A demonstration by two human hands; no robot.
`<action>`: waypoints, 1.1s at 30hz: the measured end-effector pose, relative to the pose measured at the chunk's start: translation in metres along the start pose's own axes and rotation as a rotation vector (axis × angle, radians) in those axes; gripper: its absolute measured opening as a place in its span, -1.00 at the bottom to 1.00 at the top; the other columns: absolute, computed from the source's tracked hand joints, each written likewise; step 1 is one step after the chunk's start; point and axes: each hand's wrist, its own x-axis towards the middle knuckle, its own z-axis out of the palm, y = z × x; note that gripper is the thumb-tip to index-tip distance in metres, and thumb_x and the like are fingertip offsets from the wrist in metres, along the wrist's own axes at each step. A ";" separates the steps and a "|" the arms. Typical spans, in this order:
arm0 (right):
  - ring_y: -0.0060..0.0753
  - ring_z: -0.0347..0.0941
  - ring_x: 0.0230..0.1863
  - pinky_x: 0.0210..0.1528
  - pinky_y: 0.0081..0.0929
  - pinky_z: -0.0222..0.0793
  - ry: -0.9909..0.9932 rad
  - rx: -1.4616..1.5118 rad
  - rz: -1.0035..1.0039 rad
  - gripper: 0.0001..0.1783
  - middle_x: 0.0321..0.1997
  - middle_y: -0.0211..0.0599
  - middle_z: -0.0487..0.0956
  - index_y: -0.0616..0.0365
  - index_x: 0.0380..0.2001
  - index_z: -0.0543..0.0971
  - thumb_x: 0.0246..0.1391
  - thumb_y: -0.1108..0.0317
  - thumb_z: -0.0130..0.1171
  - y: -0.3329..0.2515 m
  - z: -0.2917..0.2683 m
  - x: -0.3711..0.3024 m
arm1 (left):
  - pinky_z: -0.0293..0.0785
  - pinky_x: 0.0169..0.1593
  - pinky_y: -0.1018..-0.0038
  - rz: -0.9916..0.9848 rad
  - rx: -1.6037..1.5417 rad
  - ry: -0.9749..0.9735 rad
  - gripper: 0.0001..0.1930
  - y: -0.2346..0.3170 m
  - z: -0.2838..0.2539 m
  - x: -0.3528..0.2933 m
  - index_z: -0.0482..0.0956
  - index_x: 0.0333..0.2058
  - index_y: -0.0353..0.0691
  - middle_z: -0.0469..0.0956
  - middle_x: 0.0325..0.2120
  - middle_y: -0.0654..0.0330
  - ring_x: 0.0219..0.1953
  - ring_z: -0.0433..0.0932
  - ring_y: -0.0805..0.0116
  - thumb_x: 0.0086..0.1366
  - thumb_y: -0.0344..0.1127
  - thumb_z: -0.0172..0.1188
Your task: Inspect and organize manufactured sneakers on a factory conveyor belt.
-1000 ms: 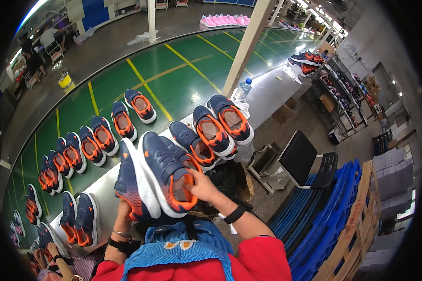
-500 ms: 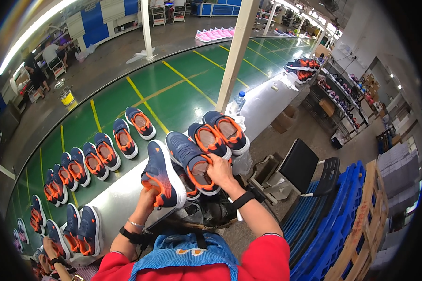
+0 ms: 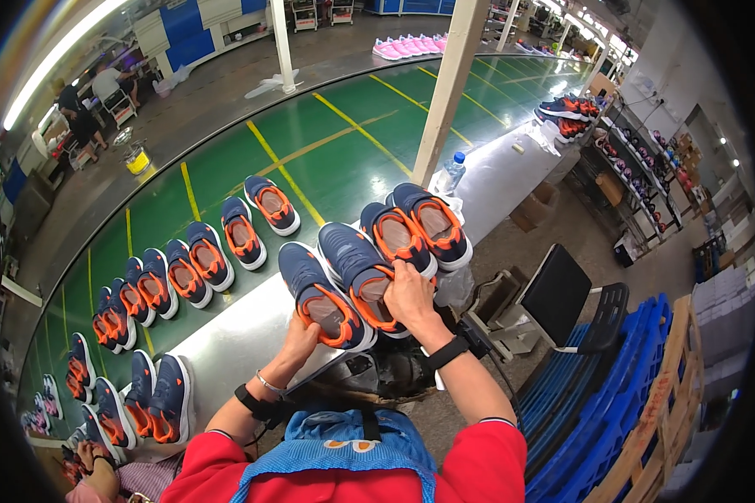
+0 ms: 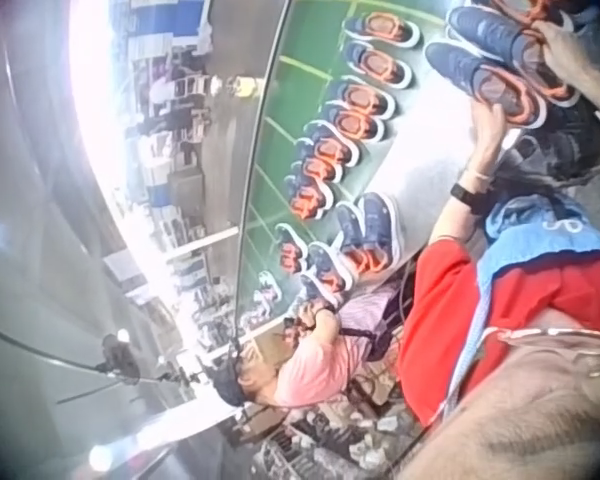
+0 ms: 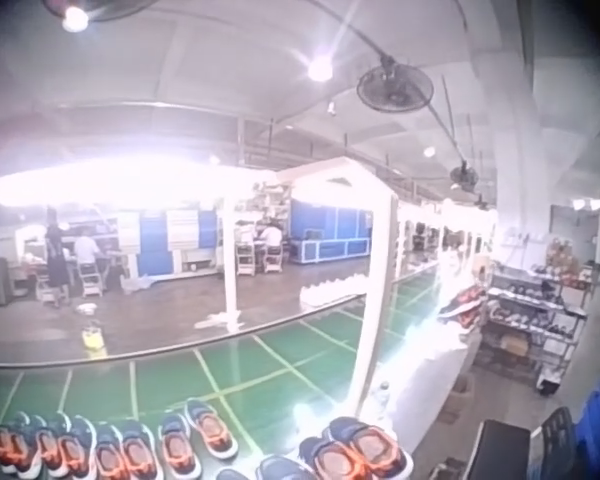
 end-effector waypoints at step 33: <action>-0.03 0.39 -0.28 -0.26 -0.24 0.31 0.031 0.051 -0.311 -0.49 -0.25 -0.04 0.37 0.18 -0.03 0.27 -0.13 0.46 0.10 0.012 -0.010 -0.023 | -0.08 0.20 0.25 -0.143 0.088 0.155 0.04 0.060 0.038 -0.056 -0.26 0.12 -0.55 -0.10 0.07 -0.35 0.17 -0.08 -0.18 -0.02 0.09 0.17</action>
